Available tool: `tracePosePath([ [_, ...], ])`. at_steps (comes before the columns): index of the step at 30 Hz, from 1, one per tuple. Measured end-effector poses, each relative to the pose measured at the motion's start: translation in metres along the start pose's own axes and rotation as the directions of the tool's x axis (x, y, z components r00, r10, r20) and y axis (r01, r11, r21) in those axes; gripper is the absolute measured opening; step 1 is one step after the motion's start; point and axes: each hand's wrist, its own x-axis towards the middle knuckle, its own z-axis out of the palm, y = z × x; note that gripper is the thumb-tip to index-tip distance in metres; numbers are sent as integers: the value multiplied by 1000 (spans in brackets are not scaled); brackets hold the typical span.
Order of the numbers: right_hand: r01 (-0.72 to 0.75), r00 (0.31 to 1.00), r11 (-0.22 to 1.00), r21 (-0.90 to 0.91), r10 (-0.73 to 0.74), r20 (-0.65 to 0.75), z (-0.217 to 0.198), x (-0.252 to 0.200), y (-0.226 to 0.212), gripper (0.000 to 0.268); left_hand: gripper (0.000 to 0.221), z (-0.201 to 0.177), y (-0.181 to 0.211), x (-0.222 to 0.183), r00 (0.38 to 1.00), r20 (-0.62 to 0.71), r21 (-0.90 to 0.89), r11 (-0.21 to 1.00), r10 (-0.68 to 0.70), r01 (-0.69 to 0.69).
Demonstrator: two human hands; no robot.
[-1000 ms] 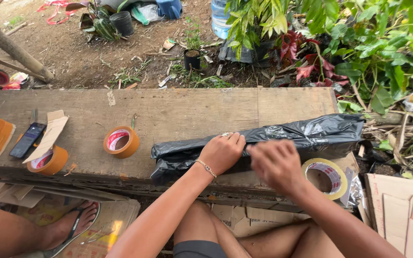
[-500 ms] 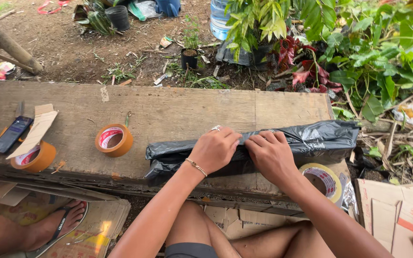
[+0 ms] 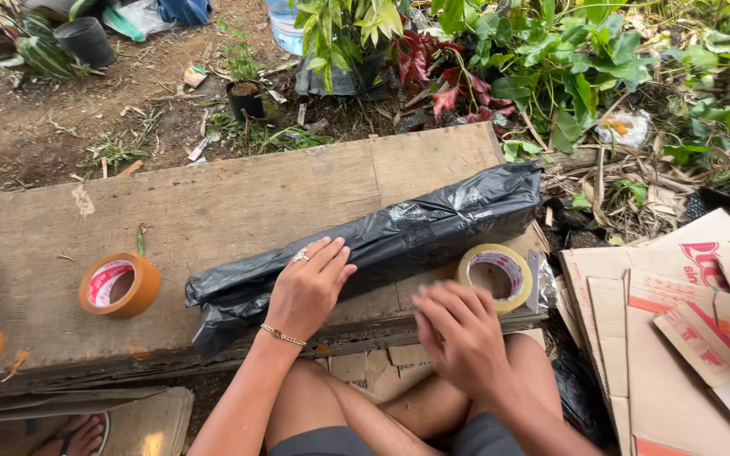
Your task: The person sits on the ground and tapes a black plastic-wrapped package on a wooden board. They repeatedly pull clear tape, apply it to the package, and cut it with a utility knife.
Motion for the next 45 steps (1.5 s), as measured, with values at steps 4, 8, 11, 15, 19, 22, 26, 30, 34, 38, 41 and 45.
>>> tracePosePath([
  [4, -341, 940, 935, 92, 340, 31, -11, -105, -7, 24, 24, -5, 8, -1, 999, -4, -5, 999, -35, 35],
  [8, -607, 795, 780, 153, 598, 106, -9, -192, -9, 22, 32, -13, 17, 3, 995, 74, 27, 997, -70, 68],
  [11, -717, 697, 675, 175, 688, 200, -6, -221, -8, 22, 49, -17, 19, 5, 986, 146, 39, 996, -81, 76],
  [15, -505, 863, 858, 96, 502, 55, -21, -197, -5, 27, 57, -16, 19, 4, 977, 189, 66, 994, -100, 89],
  [19, -225, 971, 932, -283, 239, 16, -45, -123, 26, 52, 60, -12, 22, 3, 983, 139, 70, 991, -122, 114],
  [22, -95, 960, 867, -489, 210, 185, -51, -72, 52, 58, 59, -9, 32, -1, 979, 130, 126, 982, -158, 142],
  [26, 58, 884, 769, -637, 256, 390, -55, -42, 72, 39, 61, -3, 43, -2, 977, 93, 225, 960, -192, 167],
  [30, 35, 831, 844, -535, 273, 484, -58, -29, 72, 33, 63, -8, 43, -1, 970, 113, 152, 969, -215, 197],
  [34, -264, 866, 952, -153, 304, 398, -58, -33, 42, 41, 58, -9, 28, 0, 962, 73, -26, 964, -262, 264],
  [38, -742, 522, 665, -84, 652, 550, -43, -28, 1, 49, 54, -8, 16, 1, 937, 119, -121, 932, -329, 343],
  [41, -749, 647, 596, 288, 568, 509, -25, -22, -17, 41, 46, -10, 14, 8, 910, 146, -157, 899, -388, 408],
  [45, -625, 779, 519, 583, 454, 432, -14, -23, -26, 36, 37, -32, 23, 18, 958, -6, -144, 948, -287, 283],
])
